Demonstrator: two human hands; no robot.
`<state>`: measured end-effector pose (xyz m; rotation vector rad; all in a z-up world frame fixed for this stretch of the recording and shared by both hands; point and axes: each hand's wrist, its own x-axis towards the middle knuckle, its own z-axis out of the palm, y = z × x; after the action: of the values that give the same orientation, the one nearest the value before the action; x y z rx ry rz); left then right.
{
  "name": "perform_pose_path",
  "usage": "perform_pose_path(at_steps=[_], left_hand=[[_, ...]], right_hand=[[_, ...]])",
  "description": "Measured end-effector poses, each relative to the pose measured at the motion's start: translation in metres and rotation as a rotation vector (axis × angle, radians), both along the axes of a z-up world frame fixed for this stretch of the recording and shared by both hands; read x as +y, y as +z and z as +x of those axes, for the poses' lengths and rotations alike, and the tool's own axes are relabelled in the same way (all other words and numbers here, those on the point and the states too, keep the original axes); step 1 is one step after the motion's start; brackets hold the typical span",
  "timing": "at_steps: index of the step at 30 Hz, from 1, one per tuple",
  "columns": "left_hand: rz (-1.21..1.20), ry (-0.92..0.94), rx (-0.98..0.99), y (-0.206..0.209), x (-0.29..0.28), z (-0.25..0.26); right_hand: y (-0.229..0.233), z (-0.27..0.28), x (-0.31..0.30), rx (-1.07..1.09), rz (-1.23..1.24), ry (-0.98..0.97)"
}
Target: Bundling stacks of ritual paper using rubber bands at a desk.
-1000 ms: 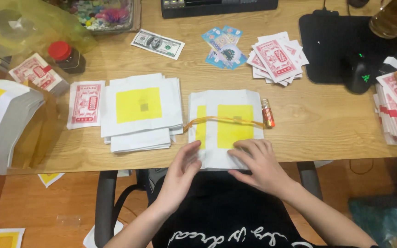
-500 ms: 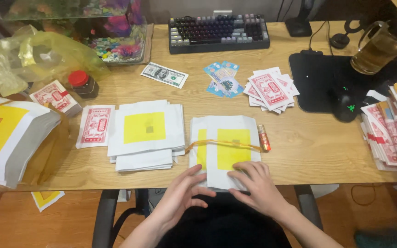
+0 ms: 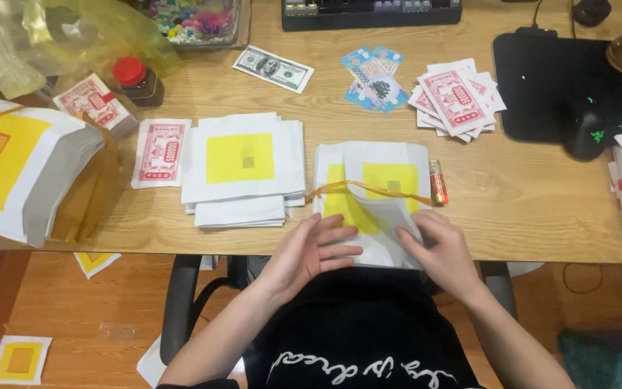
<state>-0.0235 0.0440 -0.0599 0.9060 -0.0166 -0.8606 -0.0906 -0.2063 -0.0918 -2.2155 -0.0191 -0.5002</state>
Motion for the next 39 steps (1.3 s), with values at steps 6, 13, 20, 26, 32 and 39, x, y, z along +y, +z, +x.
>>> perform_pose_path(at_steps=[6, 13, 20, 26, 32, 39], left_hand=[[0.039, -0.088, 0.055, -0.035, -0.016, 0.000], [0.104, -0.028, -0.435, 0.007, 0.010, -0.026], [-0.040, -0.069, -0.570, 0.032, 0.003, 0.002], [0.410, 0.358, -1.036, 0.064, -0.014, 0.013], [0.271, 0.146, -1.089, 0.086, -0.041, -0.002], [0.015, 0.114, -0.845, 0.067, -0.054, 0.011]], right_hand=[[0.054, -0.036, 0.028, 0.004, -0.190, 0.532], [0.014, -0.055, -0.024, 0.439, 0.162, 0.063], [0.037, -0.046, 0.014, 0.221, 0.773, -0.164], [0.068, -0.003, 0.022, 0.042, 0.594, -0.151], [0.113, 0.027, 0.047, 0.009, 0.579, -0.068], [0.107, 0.049, 0.039, -0.016, 0.667, 0.061]])
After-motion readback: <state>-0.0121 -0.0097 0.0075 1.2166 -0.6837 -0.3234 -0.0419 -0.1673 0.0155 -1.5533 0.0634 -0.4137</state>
